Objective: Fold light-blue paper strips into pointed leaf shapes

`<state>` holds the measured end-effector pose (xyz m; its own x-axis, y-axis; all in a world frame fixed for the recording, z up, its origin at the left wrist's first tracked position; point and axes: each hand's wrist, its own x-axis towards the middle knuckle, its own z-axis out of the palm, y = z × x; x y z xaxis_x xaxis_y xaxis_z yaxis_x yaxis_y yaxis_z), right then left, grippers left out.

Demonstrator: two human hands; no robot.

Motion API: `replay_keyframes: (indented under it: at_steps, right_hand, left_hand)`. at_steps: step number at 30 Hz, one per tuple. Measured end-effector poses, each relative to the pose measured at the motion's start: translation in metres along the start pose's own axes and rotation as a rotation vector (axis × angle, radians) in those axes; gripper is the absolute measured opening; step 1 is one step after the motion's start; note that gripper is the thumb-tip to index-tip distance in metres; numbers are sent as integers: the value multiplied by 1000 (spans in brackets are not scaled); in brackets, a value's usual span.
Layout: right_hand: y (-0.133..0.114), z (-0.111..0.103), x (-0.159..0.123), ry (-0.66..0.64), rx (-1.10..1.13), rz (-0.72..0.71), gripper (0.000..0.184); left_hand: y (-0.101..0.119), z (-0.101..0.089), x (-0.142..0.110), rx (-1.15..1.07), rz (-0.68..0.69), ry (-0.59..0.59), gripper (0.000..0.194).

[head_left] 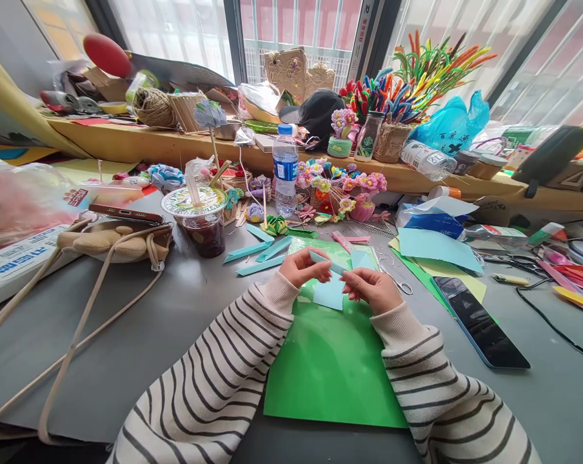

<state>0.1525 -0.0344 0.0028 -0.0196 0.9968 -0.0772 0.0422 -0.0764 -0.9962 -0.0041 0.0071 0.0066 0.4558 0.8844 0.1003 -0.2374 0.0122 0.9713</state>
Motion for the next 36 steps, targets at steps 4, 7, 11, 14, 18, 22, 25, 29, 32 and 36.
replay_keyframes:
  at_steps: [4, 7, 11, 14, 18, 22, 25, 29, 32, 36]
  right_hand:
    - [1, -1, 0, -115, 56, 58, 23]
    - [2, -1, 2, -114, 128, 107, 20]
    - [5, -1, 4, -124, 241, 197, 19]
    - [6, -2, 5, -145, 270, 220, 19]
    - [7, -2, 5, -143, 270, 234, 19]
    - [8, -1, 6, -118, 300, 235, 21]
    - [9, -3, 8, -36, 344, 249, 21]
    - [11, -6, 10, 9, 311, 260, 22]
    - [12, -6, 10, -27, 260, 251, 22]
    - [13, -6, 9, -46, 254, 237, 21]
  left_hand:
    - [-1, 2, -1, 11, -43, -107, 33]
    - [-2, 3, 0, 26, -66, -57, 30]
    - [-1, 3, 1, 13, -78, -11, 31]
    - [-1, 3, 1, 14, -75, -20, 30]
    - [-2, 5, 0, 9, -73, -19, 31]
    - [0, 4, 2, -9, -58, 1, 32]
    - [8, -6, 3, -68, 0, 201, 33]
    - [22, -32, 3, -94, 118, 569, 29]
    - [26, -53, 3, 8, 136, 712, 26]
    - [20, -70, 5, 120, 158, 739, 22]
